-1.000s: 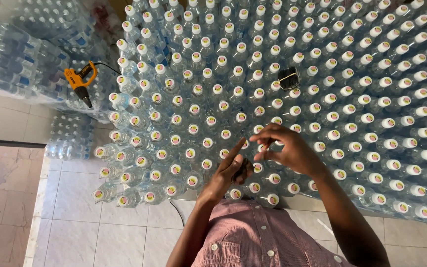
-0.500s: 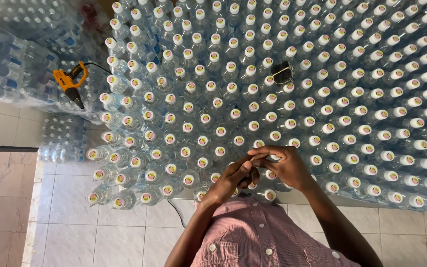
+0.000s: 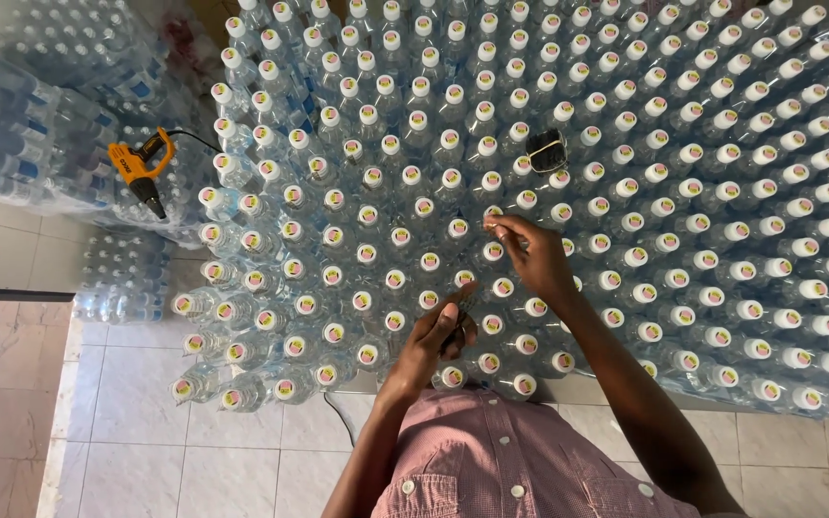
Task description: Applying small circular seals or labels to the caps of plastic water bottles arranged in a grid
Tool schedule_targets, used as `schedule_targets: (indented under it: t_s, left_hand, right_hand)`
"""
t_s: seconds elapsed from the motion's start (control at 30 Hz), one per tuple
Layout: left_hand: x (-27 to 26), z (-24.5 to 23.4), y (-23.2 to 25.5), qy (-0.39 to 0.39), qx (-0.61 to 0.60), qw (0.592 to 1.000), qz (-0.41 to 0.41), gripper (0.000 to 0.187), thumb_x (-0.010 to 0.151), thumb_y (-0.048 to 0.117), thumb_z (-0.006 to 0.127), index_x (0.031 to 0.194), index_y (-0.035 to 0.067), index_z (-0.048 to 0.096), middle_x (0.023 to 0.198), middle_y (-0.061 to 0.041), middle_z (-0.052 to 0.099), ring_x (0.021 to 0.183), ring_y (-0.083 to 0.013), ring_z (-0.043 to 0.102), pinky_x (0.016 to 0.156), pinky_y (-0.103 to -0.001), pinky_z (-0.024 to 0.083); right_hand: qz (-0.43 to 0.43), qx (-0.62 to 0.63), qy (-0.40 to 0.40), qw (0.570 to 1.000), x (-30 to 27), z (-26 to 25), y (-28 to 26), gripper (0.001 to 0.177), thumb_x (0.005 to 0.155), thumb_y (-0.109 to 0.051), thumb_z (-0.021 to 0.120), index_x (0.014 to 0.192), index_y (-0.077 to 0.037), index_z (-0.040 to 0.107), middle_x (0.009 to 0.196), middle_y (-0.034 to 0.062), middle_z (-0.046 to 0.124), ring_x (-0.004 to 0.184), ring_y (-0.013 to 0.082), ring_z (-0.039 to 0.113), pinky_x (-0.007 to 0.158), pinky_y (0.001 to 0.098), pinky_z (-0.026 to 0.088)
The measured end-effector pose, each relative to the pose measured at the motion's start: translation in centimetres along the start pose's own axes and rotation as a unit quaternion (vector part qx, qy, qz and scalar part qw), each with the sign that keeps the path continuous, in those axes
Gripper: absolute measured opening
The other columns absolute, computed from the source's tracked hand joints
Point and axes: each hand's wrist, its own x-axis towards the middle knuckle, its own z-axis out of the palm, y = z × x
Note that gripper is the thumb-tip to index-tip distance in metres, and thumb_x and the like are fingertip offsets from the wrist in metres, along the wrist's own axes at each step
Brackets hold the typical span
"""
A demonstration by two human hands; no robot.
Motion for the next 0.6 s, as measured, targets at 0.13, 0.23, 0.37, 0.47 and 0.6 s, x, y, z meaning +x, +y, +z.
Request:
schedule_targets:
  t_s: [0.13,0.23,0.37,0.47,0.6]
  left_hand:
    - [0.1,-0.3,-0.4,0.003,-0.025,1.000,-0.003,0.064,0.120,0.037,0.037,0.167,-0.006,0.036,0.089,-0.014,0.061,0.067,-0.0088,0.044,0.057,-0.020,0.037]
    - [0.3,-0.3,-0.3,0.000,-0.025,1.000,0.005,0.064,0.120,0.037,0.037,0.167,-0.007,0.036,0.090,-0.014,0.061,0.067,-0.0089,0.044,0.058,-0.021,0.037]
    - [0.6,-0.2,-0.3,-0.004,-0.020,1.000,0.006,0.062,0.120,0.036,0.037,0.165,-0.007,0.039,0.089,-0.015,0.061,0.067,-0.0092,0.045,0.058,-0.021,0.039]
    - [1.0,-0.1,-0.3,-0.007,-0.015,1.000,0.010,0.061,0.120,0.036,0.037,0.164,-0.006,0.040,0.089,-0.015,0.062,0.067,-0.0097,0.044,0.058,-0.022,0.038]
    - [0.8,0.4,0.5,-0.006,-0.011,1.000,0.009,0.059,0.120,0.036,0.037,0.162,-0.005,0.044,0.089,-0.015,0.061,0.068,-0.0098,0.043,0.058,-0.022,0.037]
  right_hand:
    - [0.007,-0.034,-0.038,0.999,-0.8,-0.2,0.2,0.029,0.111,-0.007,0.062,0.134,-0.013,0.078,0.119,0.0128,0.083,0.114,0.0329,0.078,0.097,0.0447,0.061]
    - [-0.007,-0.088,-0.074,0.993,-1.6,-1.2,0.7,0.036,0.110,-0.004,0.059,0.139,-0.016,0.077,0.127,0.0115,0.081,0.120,0.0333,0.075,0.103,0.0474,0.059]
    - [-0.021,-0.094,-0.077,0.992,-2.6,-2.2,-0.8,0.026,0.106,-0.009,0.070,0.131,-0.010,0.077,0.140,0.0153,0.074,0.129,0.0364,0.070,0.106,0.0475,0.060]
    - [-0.052,-0.100,-0.071,0.991,-2.4,-1.8,1.6,0.022,0.101,-0.013,0.079,0.123,-0.009,0.077,0.140,0.0143,0.072,0.128,0.0358,0.071,0.104,0.0445,0.061]
    - [-0.077,-0.134,-0.061,0.986,-2.1,-0.7,4.0,0.015,0.099,-0.019,0.083,0.111,-0.013,0.075,0.135,0.0067,0.073,0.125,0.0292,0.072,0.103,0.0364,0.062]
